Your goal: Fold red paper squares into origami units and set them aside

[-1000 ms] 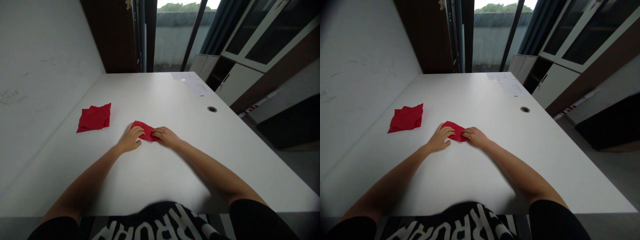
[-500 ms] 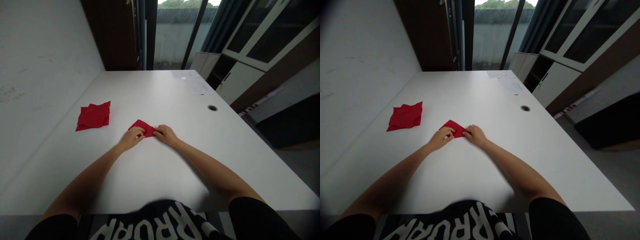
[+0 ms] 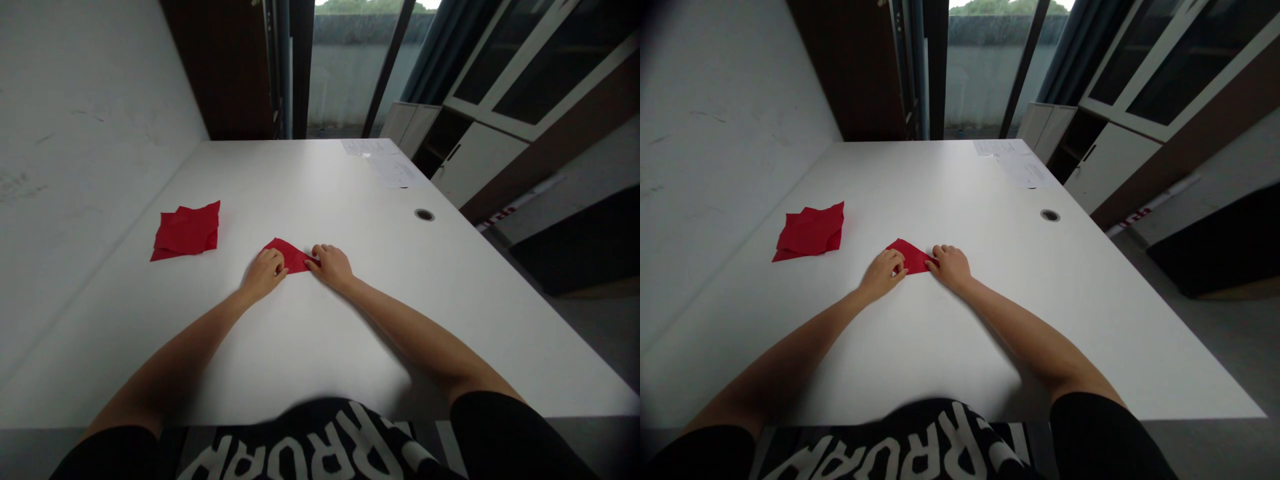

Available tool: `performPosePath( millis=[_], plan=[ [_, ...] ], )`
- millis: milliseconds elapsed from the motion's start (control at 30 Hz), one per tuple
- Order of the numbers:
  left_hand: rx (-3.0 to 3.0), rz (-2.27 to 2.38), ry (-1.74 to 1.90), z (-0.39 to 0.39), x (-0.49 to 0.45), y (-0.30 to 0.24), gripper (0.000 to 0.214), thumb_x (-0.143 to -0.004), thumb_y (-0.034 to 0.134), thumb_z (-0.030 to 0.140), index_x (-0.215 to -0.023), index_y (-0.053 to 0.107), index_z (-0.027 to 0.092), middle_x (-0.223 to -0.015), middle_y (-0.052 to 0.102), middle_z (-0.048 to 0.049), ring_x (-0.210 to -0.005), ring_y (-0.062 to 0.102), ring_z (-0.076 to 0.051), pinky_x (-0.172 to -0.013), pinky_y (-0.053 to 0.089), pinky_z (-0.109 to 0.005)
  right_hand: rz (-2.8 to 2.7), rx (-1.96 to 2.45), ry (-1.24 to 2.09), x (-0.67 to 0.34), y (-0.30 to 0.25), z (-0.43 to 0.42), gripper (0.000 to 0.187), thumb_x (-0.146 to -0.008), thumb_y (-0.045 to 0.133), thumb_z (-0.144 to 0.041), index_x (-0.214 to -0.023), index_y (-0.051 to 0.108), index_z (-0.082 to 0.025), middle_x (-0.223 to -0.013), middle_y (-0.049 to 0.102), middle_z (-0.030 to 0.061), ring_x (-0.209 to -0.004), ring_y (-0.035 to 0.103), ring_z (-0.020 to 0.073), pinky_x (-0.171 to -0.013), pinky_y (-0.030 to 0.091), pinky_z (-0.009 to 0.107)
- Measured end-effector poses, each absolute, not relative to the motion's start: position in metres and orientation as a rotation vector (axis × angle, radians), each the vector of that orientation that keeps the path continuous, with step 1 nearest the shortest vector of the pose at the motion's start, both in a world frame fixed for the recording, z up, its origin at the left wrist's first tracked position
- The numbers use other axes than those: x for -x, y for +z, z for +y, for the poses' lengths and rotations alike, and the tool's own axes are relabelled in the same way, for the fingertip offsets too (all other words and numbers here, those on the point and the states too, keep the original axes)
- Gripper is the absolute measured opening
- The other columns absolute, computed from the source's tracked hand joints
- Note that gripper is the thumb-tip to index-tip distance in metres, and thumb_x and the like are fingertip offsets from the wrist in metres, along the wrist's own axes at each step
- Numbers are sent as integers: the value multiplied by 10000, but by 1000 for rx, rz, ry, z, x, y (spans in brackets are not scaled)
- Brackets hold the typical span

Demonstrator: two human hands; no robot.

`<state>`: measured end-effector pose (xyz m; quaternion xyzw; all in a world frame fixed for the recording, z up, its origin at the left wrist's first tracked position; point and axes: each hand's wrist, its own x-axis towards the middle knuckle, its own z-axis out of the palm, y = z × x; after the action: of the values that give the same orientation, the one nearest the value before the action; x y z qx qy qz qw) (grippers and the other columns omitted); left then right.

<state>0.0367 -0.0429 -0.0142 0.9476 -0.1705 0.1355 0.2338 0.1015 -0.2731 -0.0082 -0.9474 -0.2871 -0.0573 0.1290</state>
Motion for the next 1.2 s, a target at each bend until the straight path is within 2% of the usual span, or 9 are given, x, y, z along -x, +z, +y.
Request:
performPosePath(
  millis=[133, 300, 433, 567, 667, 767, 867, 1033, 1200],
  plan=[
    [-2617, -708, 270, -41, -41, -22, 410, -935, 470, 109, -1270, 644, 269, -1451, 556, -44, -1366, 458, -243, -1168, 344, -507, -796, 2826, -199, -104, -9, -273, 303, -998, 509, -483, -1041, 629, -209, -1018, 684, 99, -957, 595, 253, -775, 393, 336],
    [-2702, -791, 128, -39, -41, -28, 506, -975, 389, 123, -1430, 538, 288, -1526, 509, -14, -1441, 398, -231, -1213, 274, -518, -816, 2841, -292, -109, -9, -278, 217, -1009, 506, -355, -1048, 643, -191, -1034, 665, 119, -969, 561, 257, -818, 379, 350],
    [-2768, -709, 196, -43, -36, -22, 465, -1004, 389, 200, -1444, 528, 266, -1529, 504, -31, -1403, 426, -240, -1179, 323, -482, -1119, 2686, -374, -103, -7, -278, 267, -1036, 443, -310, -1094, 670, -179, -1033, 657, 120, -969, 537, 245, -865, 369, 360],
    [-2827, -640, 244, -48, -33, -13, 440, -1002, 409, 218, -1412, 564, 255, -1498, 536, -48, -1265, 505, -256, -1098, 389, -470, -1348, 2542, -319, -98, -7, -276, 291, -1029, 477, -313, -1223, 660, -197, -1118, 661, 108, -1029, 535, 237, -902, 368, 358],
    [-2824, -602, 261, -47, -33, -7, 426, -999, 410, 215, -1374, 603, 276, -1432, 594, -54, -1201, 524, -267, -1059, 398, -490, -1260, 2600, -267, -102, -6, -280, 277, -1016, 495, -300, -1176, 692, -187, -1095, 675, 115, -1023, 546, 242, -902, 372, 366],
    [-2770, -599, 286, -41, -35, -6, 417, -979, 433, 188, -1306, 657, 319, -1361, 647, -34, -1257, 481, -293, -1094, 341, -550, -1148, 2666, -266, -107, -3, -285, 292, -1020, 465, -283, -1110, 722, -178, -1080, 685, 132, -1031, 555, 259, -908, 378, 391],
    [-2712, -585, 273, -31, -40, -10, 458, -950, 433, 131, -1265, 680, 352, -1373, 642, -3, -1333, 420, -301, -1118, 305, -578, -1193, 2597, -278, -103, -1, -284, 324, -1027, 437, -288, -1162, 712, -185, -1172, 676, 137, -1089, 557, 270, -944, 393, 410],
    [-2683, -535, 232, -20, -48, -15, 501, -908, 431, 87, -1278, 670, 324, -1355, 642, -29, -1186, 542, -244, -1043, 422, -465, -1568, 2289, -156, -87, -7, -271, 386, -1011, 487, -376, -1347, 607, -228, -1332, 618, 120, -1210, 559, 254, -1048, 411, 416],
    [-2565, -453, 284, -9, -51, -15, 587, -849, 391, 34, -1324, 625, 287, -1267, 675, -43, -1137, 585, -221, -1044, 448, -443, -1524, 2266, -112, -92, -12, -272, 424, -986, 531, -416, -1344, 591, -197, -1347, 592, 143, -1245, 551, 264, -1075, 428, 426]
  ],
)
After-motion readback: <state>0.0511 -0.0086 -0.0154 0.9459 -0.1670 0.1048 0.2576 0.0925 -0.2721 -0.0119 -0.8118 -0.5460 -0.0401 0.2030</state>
